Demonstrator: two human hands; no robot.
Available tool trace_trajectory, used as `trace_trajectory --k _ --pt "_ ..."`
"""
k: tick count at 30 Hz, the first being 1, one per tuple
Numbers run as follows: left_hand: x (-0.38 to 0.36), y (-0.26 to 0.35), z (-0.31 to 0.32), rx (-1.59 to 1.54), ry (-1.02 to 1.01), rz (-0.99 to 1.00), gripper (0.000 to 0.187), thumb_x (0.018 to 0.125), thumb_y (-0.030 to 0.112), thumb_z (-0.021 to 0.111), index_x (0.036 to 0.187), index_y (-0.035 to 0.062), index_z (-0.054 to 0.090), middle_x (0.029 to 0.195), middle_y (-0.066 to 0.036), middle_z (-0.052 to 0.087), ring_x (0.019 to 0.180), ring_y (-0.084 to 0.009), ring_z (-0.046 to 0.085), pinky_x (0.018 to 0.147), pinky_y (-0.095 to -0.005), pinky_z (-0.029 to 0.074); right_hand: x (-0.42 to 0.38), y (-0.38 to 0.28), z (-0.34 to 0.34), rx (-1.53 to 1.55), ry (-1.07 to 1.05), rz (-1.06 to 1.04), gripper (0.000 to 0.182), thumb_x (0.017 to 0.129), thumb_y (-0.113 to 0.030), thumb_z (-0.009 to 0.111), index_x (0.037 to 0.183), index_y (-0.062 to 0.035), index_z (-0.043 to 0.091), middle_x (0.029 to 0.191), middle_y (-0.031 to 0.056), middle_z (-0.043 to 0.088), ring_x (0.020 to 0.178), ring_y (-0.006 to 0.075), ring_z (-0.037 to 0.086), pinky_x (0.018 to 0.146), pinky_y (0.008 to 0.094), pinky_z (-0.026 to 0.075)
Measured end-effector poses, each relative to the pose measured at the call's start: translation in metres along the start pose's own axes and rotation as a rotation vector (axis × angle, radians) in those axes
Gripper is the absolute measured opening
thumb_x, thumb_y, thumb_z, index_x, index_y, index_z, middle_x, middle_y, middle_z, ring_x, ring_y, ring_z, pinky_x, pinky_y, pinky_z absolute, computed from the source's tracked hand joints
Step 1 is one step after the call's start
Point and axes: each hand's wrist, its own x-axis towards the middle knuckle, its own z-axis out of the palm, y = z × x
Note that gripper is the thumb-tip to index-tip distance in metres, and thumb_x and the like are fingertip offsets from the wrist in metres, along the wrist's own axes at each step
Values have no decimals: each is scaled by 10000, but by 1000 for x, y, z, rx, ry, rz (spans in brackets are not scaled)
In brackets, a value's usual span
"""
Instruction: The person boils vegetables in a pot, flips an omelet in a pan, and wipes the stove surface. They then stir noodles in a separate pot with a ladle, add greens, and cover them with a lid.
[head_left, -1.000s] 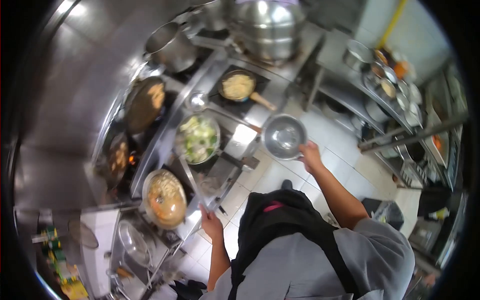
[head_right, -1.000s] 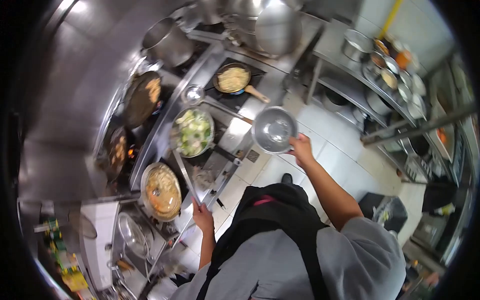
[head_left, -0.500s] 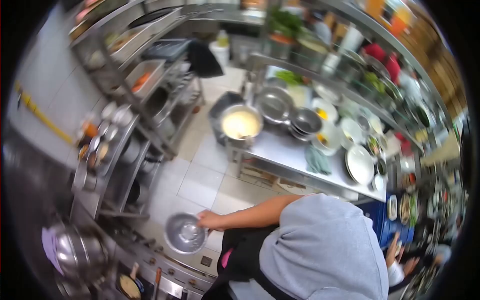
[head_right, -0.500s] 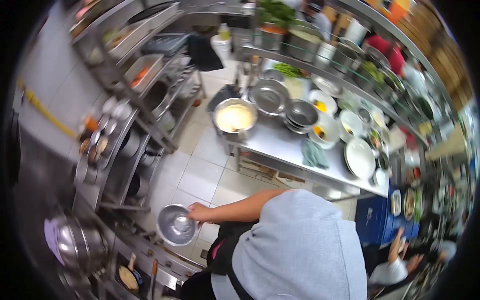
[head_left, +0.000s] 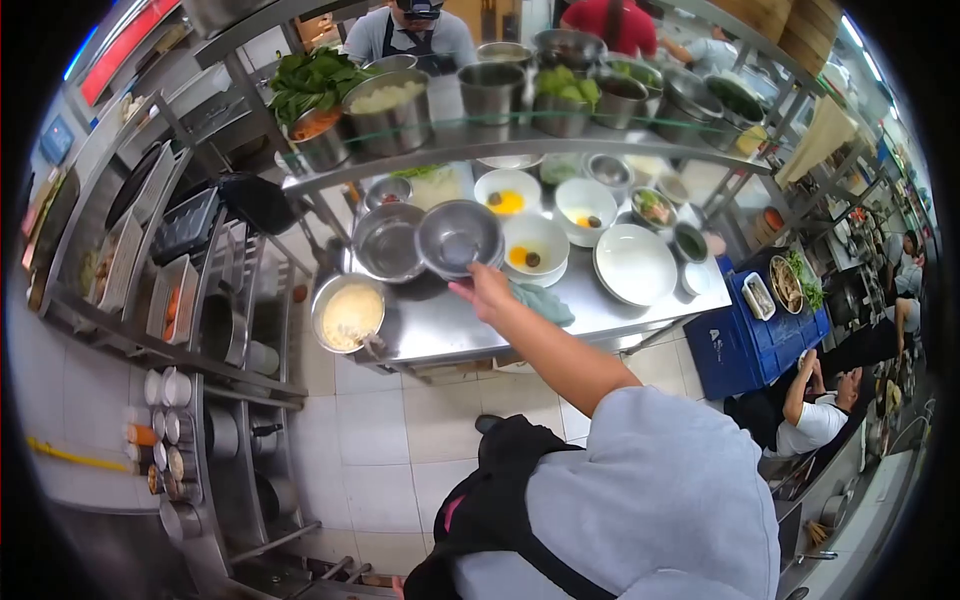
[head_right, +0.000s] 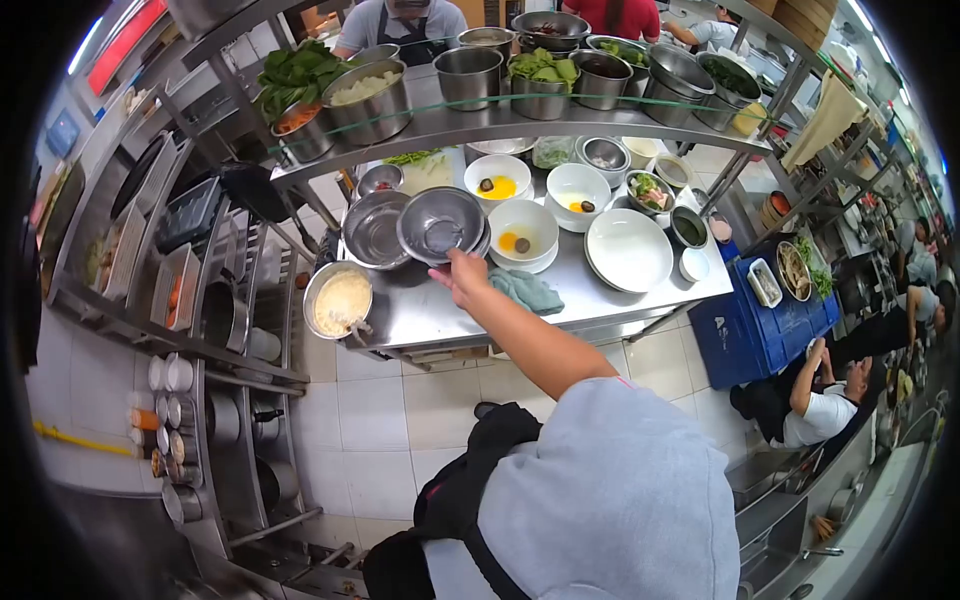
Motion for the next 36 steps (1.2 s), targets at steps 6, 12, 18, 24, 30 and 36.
trace_trajectory --k 6,12,18,24,30,36 --pt "55 -36 31 246 -291 86 602 1000 494 383 1404 48 395 1399 -183 361 1285 -306 360 1063 -425 298 -45 70 6 -362 -309 436 250 925 -269 585 1111 -119 511 1108 83 490 1005 282 550 788 494 559" --pt "-266 -97 106 496 131 -450 711 993 541 392 1487 32 346 1548 -209 303 1431 -323 305 1170 -429 245 -64 206 -50 -1284 -1115 788 322 964 -297 595 1220 -104 565 1009 58 589 835 172 602 703 387 593" --pt "-267 -2 53 72 1031 -1301 508 912 433 511 1147 -4 621 1223 -225 618 1163 -413 557 965 -461 450 -60 247 -40 -1751 -1299 820 248 935 -210 623 1129 -57 601 953 34 615 765 129 609 604 272 538" --pt "-324 -54 -6 -1022 2065 -1109 419 950 401 573 1242 100 571 1135 -91 653 1055 -246 621 919 -454 461 9 283 -36 -1925 -1133 878 209 946 -222 598 1092 -73 591 929 34 608 728 132 593 590 283 545" --pt "-352 -104 -91 -1271 2142 -880 487 950 469 575 1278 114 513 1209 -106 606 1102 -251 589 917 -440 456 26 304 0 -2243 -803 759 215 932 -289 605 1033 -101 584 841 42 592 658 164 597 572 335 551" --pt "-336 -142 -202 -1461 2445 -252 393 952 388 575 1234 117 536 1163 -88 612 1030 -233 607 850 -394 489 -3 335 66 -2381 -774 695 202 914 -293 622 1033 -135 582 829 31 576 661 183 605 581 375 556"
